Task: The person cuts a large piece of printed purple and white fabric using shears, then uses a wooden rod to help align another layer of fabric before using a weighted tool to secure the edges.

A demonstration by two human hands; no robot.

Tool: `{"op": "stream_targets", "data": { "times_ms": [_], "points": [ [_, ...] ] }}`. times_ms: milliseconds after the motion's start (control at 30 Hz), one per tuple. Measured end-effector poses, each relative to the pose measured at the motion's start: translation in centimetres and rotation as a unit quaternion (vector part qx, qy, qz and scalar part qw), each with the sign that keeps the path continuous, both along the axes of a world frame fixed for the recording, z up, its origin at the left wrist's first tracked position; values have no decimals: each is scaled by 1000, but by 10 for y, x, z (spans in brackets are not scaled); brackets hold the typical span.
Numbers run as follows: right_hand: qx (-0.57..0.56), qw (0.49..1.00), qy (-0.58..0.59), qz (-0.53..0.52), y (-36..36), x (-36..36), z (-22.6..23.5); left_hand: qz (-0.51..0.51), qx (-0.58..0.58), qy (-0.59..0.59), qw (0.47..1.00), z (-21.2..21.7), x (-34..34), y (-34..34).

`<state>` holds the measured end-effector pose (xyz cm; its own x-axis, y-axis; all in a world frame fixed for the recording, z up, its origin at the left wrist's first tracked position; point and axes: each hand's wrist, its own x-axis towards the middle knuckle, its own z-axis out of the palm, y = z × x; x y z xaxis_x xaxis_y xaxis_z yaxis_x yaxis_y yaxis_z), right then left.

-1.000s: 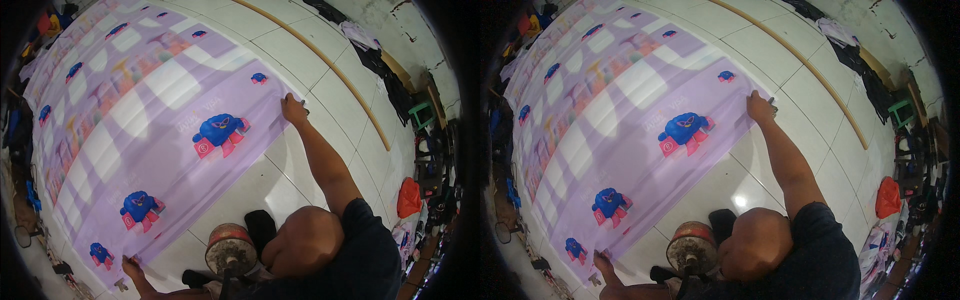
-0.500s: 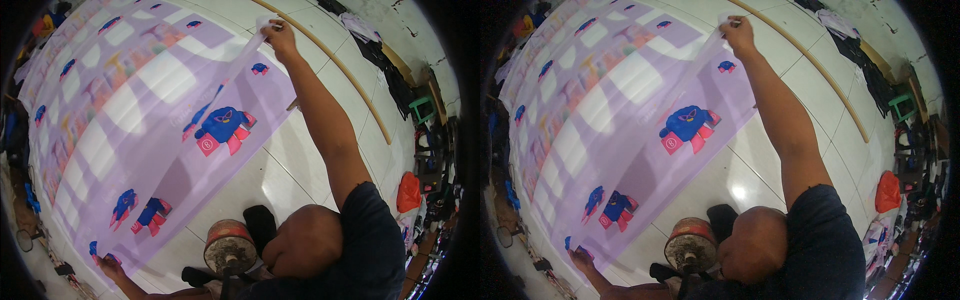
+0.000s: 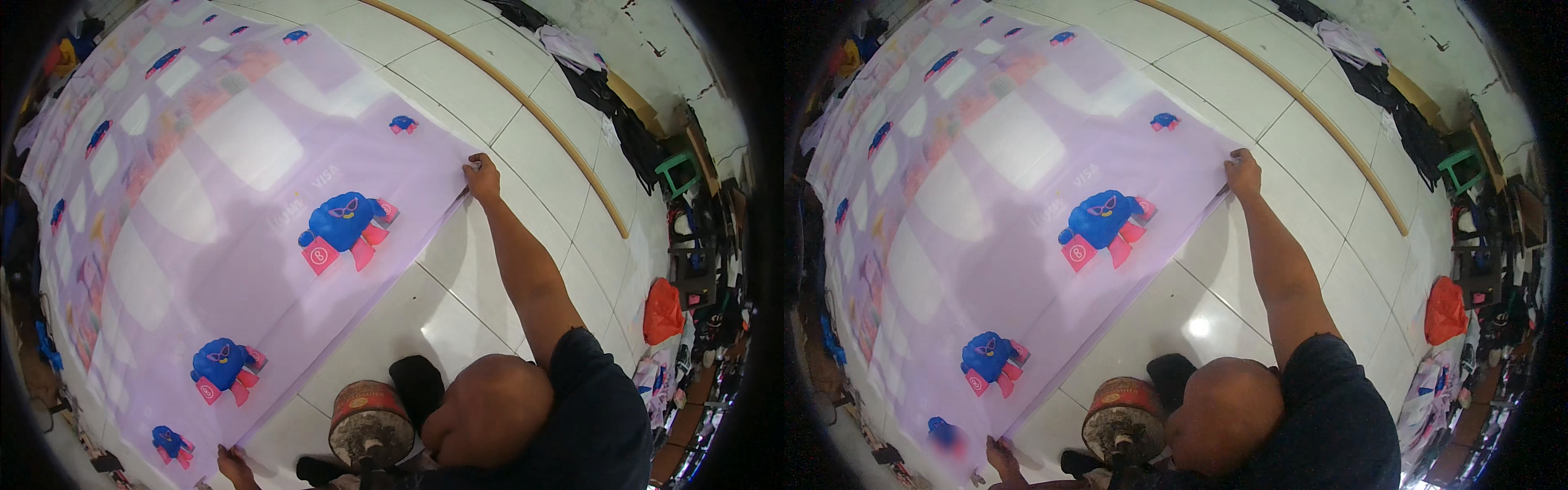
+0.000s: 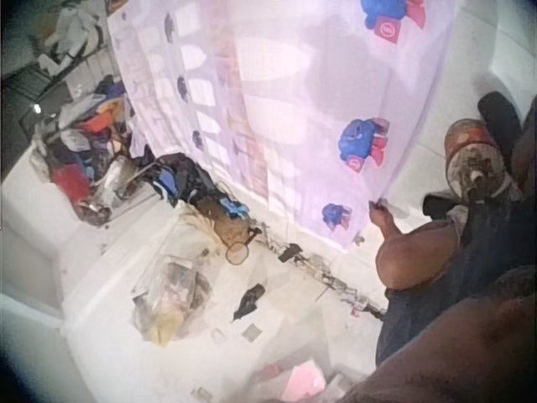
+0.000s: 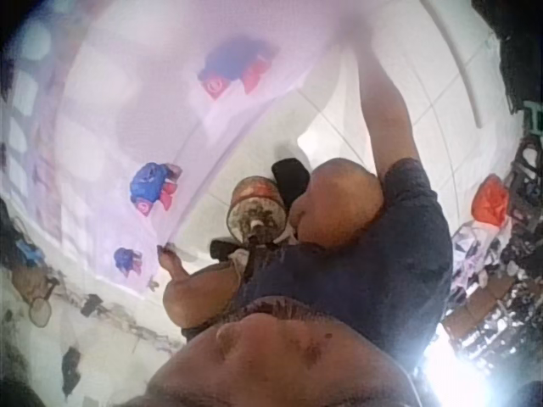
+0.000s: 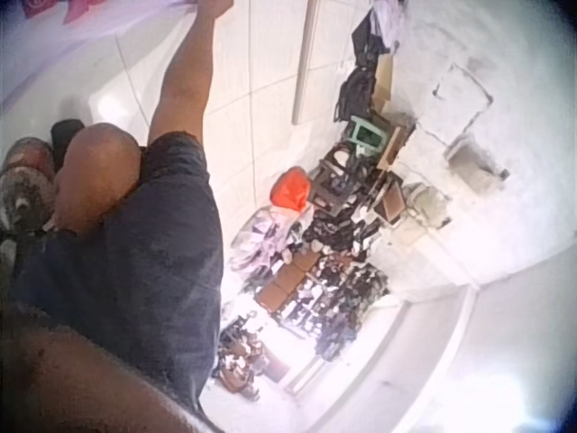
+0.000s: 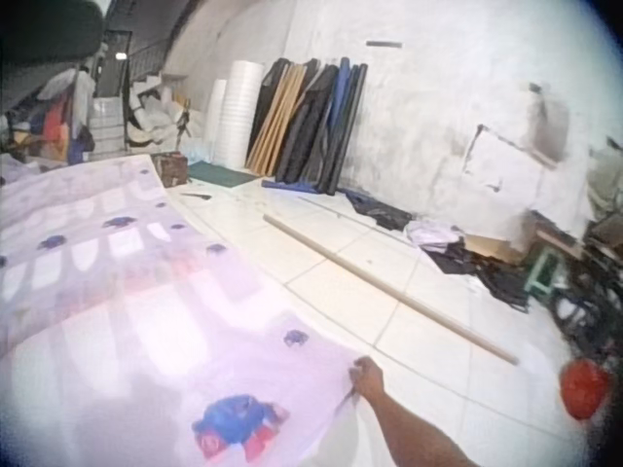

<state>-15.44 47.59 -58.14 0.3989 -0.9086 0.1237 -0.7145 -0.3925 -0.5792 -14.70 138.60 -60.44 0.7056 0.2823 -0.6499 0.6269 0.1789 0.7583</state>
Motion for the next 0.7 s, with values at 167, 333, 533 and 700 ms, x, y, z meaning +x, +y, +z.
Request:
{"op": "stream_targets", "data": {
  "times_ms": [167,333,533,700],
  "points": [
    [-9,997,66,40,-12,0,-5,49,43,11,998,-16,-8,9],
    [-60,987,131,66,-21,24,-31,93,56,30,994,-8,-18,2],
    [-75,972,218,-42,47,28,-24,63,116,48,990,21,-17,-10],
    [-139,893,14,429,170,33,-6,116,59,-5,991,13,-16,-25]
  ]
}}
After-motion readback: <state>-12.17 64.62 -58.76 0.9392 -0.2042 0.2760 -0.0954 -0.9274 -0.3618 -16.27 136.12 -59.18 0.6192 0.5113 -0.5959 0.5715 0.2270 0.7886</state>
